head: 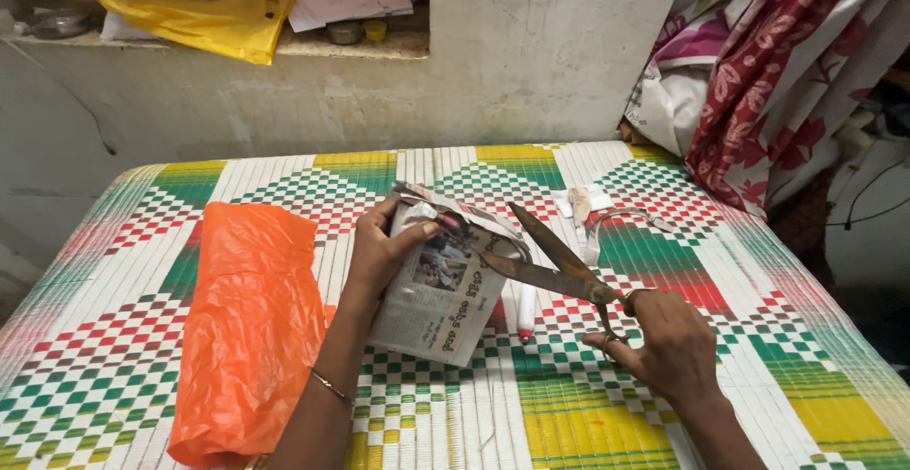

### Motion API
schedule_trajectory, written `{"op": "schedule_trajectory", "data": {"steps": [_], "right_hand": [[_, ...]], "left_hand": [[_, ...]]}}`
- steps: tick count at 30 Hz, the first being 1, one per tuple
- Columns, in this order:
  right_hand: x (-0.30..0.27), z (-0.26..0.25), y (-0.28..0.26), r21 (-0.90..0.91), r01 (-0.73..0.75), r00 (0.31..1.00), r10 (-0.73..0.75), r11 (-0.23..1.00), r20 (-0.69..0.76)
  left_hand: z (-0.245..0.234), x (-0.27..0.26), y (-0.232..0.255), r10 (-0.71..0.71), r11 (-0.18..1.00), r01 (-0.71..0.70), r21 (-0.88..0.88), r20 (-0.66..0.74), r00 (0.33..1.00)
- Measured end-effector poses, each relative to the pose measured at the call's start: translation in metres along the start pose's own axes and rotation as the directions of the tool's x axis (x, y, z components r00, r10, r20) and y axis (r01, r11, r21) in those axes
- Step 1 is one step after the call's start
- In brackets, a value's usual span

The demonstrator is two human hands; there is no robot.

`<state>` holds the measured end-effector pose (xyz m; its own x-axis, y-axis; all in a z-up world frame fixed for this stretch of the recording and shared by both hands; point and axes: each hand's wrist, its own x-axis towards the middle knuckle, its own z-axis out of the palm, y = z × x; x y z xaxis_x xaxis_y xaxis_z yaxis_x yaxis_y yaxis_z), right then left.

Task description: The person wraps a small rectangular box with newspaper, using a glue stick to secure the paper and scissors to trim excess. They fold the edges neatly and press them down to adhere, then trim the top edges and apply more glue to finish the wrapping.

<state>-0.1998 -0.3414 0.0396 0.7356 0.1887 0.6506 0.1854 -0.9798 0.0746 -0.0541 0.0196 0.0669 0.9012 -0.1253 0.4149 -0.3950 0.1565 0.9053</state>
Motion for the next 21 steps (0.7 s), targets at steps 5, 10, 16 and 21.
{"op": "schedule_trajectory", "data": {"steps": [5, 10, 16, 21], "right_hand": [[-0.001, 0.0, 0.001, -0.014, -0.026, 1.0, 0.026, 1.0, 0.012], [-0.002, 0.003, 0.003, -0.002, 0.016, 1.0, -0.016, 1.0, -0.022], [-0.005, 0.01, 0.005, -0.01, -0.003, 0.999, 0.004, 1.0, 0.044], [-0.004, 0.008, 0.003, 0.028, 0.016, 1.0, -0.016, 0.999, 0.002]], "left_hand": [[0.008, -0.003, 0.006, -0.046, 0.998, 0.044, 0.041, 0.055, 0.997], [0.01, -0.005, 0.009, -0.03, 0.999, 0.031, -0.009, 0.093, 0.995], [0.012, -0.006, 0.011, -0.03, 0.997, 0.023, 0.075, 0.092, 0.995], [0.014, -0.008, 0.012, 0.02, 0.996, -0.03, 0.082, 0.122, 0.992]]}}
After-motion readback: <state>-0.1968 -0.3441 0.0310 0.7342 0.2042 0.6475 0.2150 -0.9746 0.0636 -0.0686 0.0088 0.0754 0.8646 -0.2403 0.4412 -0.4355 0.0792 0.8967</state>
